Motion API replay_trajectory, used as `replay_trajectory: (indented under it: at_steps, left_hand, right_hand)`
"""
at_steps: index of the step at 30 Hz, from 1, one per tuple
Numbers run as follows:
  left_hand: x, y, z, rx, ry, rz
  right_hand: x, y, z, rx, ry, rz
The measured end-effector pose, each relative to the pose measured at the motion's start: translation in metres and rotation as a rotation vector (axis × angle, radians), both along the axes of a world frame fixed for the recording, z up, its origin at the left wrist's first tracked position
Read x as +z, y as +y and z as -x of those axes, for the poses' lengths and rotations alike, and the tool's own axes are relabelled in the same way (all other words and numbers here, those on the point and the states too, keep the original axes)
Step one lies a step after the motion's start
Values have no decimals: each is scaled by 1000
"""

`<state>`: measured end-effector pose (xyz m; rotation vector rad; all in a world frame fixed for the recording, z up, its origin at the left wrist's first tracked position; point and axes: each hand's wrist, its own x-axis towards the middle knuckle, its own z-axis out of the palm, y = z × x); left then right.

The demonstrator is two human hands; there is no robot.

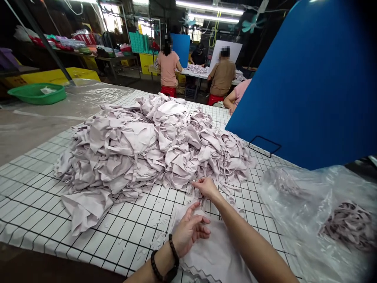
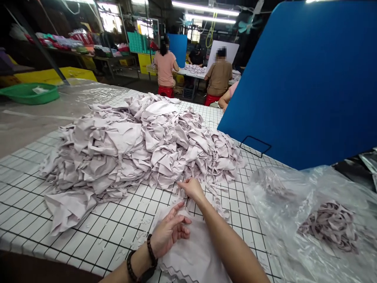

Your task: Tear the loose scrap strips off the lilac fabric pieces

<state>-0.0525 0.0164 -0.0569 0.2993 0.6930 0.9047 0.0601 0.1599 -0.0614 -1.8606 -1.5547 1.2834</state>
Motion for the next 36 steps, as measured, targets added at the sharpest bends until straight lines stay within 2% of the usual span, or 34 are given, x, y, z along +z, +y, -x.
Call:
replay_trajectory:
  at_steps: [3,9,15,20,22,24,27,30,36]
  left_hand:
    - [-2,0,0,15,-25,6]
    - [-5,1,1,8,-60,33]
    - [-6,2,1,5,-57,34]
    - [-7,3,1,-9,-42,46]
    - [-7,3,1,-10,-36,50]
    - [-6,4,1,-5,-38,57]
    - [-3,5,2,10,-63,79]
    - [0,5,4,14,-94,106]
    - [2,7,6,6,-177,143]
  right_hand:
    - [1,12,7,34,-88,-9]
    - [10,20,13,19,64,112]
    - [30,17,-7,33,408,221]
    - [57,23,-28,-39,728,158]
    - [67,20,-29,-58,772,84]
    - [73,10,-27,-4,693,-9]
    - [70,-16,-22,174,526,-94]
    - [61,-46,-22,331,319,-193]
    - [39,-82,-42,605,-155,-576]
